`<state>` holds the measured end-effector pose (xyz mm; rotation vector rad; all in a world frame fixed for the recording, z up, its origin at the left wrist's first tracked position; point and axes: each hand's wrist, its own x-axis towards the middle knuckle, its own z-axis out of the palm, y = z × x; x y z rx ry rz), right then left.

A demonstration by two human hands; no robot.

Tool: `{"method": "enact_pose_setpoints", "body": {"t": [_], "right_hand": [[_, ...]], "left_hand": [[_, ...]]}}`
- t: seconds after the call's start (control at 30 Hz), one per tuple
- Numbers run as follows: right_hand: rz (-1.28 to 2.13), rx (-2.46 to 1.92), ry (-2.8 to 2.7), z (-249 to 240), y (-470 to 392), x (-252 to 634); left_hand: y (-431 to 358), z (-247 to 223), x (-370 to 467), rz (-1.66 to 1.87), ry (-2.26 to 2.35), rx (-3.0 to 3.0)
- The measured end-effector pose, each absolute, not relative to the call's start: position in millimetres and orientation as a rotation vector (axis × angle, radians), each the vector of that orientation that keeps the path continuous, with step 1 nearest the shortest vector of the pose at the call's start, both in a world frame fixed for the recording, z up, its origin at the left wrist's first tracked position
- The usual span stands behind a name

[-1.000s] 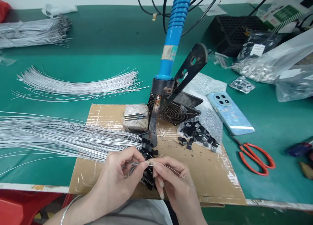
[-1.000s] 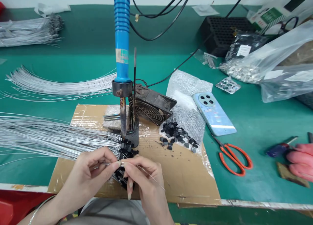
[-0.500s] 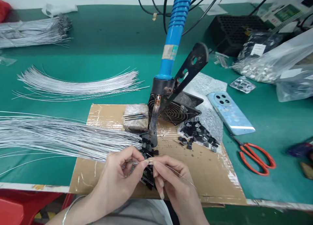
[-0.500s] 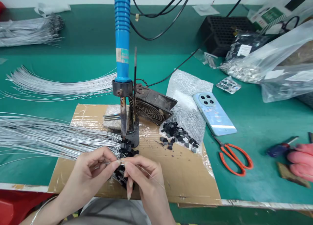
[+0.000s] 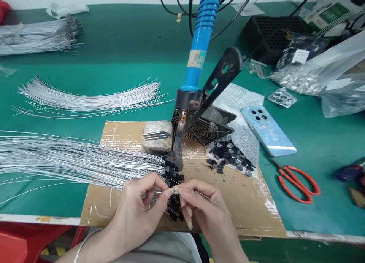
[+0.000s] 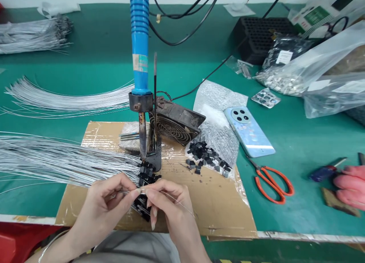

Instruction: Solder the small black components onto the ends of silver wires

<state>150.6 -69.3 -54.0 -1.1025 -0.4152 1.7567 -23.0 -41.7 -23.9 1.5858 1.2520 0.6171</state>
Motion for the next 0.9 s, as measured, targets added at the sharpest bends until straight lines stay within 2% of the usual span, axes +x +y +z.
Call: {"method": "enact_pose_setpoints", "body": {"t": [0.9], "right_hand": [[1.650, -1.071, -0.344, -54.5, -67.4, 137.5]], "left_hand": [[-46.0, -27.5, -12.5, 0.738, 1.308, 1.407]]}}
